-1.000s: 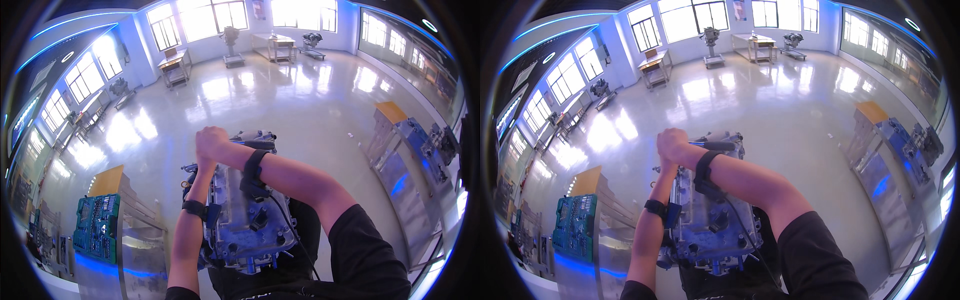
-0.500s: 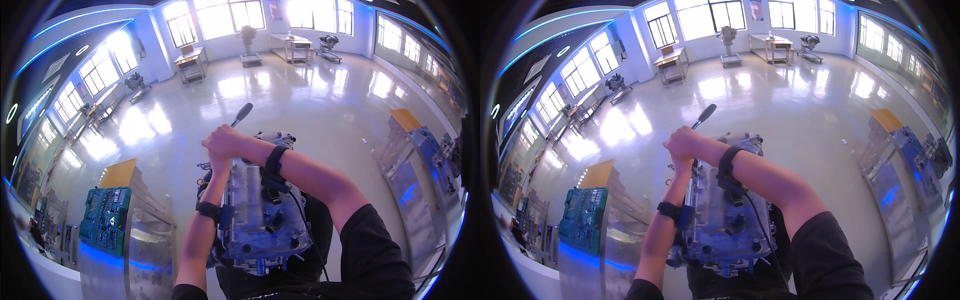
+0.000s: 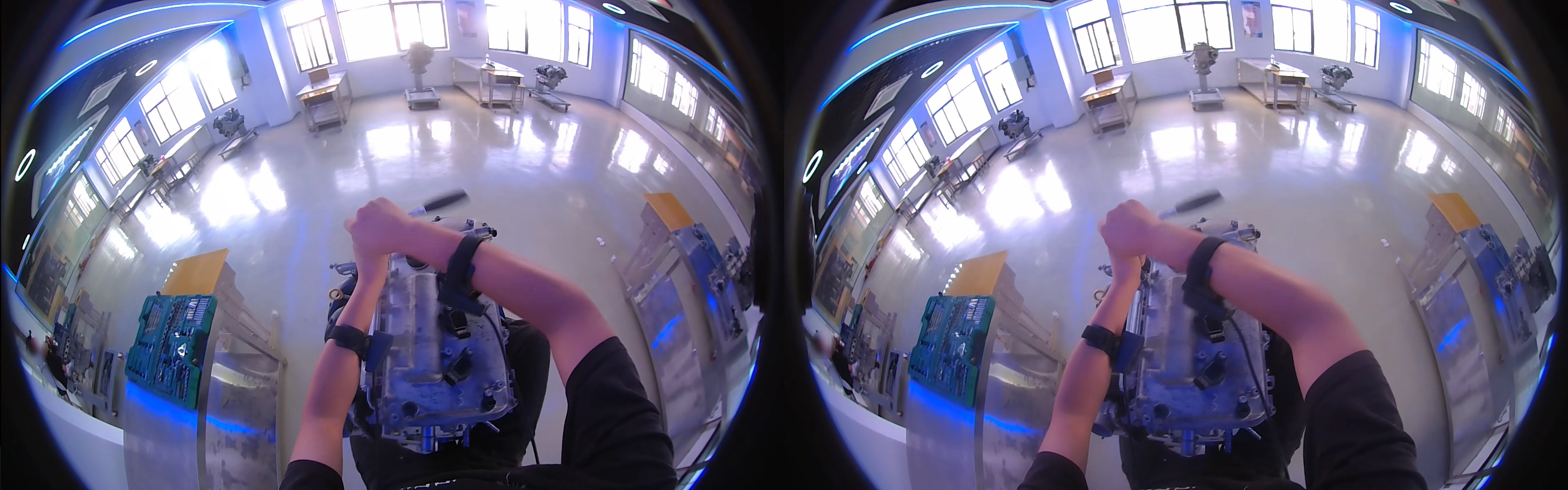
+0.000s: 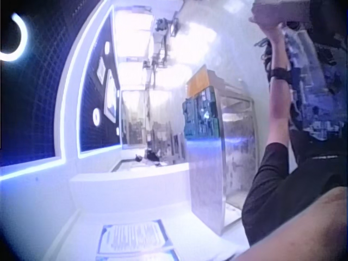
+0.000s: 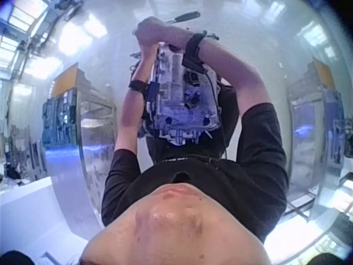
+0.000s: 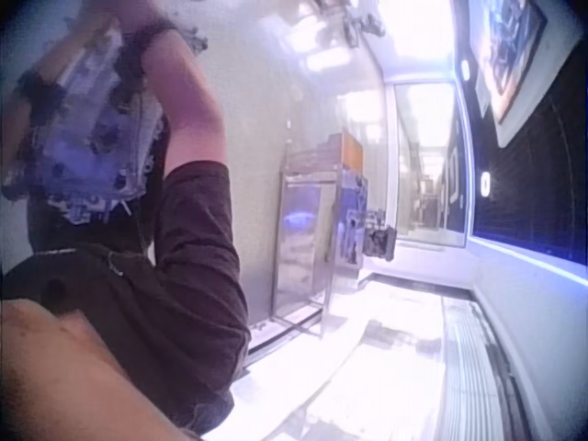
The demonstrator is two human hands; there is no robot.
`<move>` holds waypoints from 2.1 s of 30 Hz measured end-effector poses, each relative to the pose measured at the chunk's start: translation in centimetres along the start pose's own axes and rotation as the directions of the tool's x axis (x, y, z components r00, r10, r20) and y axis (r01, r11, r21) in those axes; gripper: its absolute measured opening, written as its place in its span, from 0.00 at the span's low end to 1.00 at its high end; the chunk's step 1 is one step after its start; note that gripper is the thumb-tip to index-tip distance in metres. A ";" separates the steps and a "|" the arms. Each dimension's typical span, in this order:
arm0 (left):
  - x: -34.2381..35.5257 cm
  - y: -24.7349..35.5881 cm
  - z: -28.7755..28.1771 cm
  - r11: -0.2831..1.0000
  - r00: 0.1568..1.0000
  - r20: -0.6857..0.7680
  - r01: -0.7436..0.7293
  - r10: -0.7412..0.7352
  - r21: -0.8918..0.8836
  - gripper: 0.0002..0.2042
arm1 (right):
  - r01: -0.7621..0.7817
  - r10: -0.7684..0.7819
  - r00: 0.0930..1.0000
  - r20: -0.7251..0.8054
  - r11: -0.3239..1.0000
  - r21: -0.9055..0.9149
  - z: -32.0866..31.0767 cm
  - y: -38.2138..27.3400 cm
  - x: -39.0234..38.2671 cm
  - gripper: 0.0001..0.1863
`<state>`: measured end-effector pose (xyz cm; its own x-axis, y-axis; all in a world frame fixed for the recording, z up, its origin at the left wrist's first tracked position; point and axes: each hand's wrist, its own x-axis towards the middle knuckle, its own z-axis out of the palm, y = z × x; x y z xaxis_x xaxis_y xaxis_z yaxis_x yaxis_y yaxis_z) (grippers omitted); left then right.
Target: Use a socket wrench and hands to manipulate components on top of an engine assembly.
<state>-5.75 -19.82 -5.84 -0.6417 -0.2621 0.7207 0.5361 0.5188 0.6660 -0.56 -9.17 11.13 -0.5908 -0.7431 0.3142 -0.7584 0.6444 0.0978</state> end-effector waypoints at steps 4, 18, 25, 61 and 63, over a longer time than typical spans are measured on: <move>-1.3 1.8 0.6 0.944 0.959 0.042 0.283 -0.280 -0.170 0.14 | 0.422 -0.424 0.905 -0.034 0.905 -0.055 0.3 2.5 -0.3 0.06; 1.1 5.5 0.0 0.893 0.922 -0.112 -0.323 0.372 0.313 0.09 | -0.278 0.277 0.959 0.055 0.960 0.015 -0.3 -1.6 -0.5 0.10; -0.8 2.6 -0.2 0.894 0.891 0.237 0.426 -0.388 -0.139 0.18 | 0.146 -0.144 0.988 0.057 0.989 -0.029 -0.4 1.3 -0.4 0.08; -1.9 2.7 0.7 0.985 0.990 0.044 0.138 -0.134 -0.099 0.19 | -0.045 0.052 0.995 0.087 0.996 -0.072 -0.1 -2.1 -0.1 0.08; -1.8 1.9 1.0 0.998 0.997 0.044 0.056 -0.056 0.009 0.20 | -0.220 0.220 0.966 0.134 0.975 -0.011 -0.3 -2.2 -0.4 0.09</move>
<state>-4.08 -17.53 -6.08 -0.6941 -0.2551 0.6732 0.4944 0.5107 0.7034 1.42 -10.27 11.11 -0.7745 -0.6005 0.1990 -0.6064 0.7943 0.0366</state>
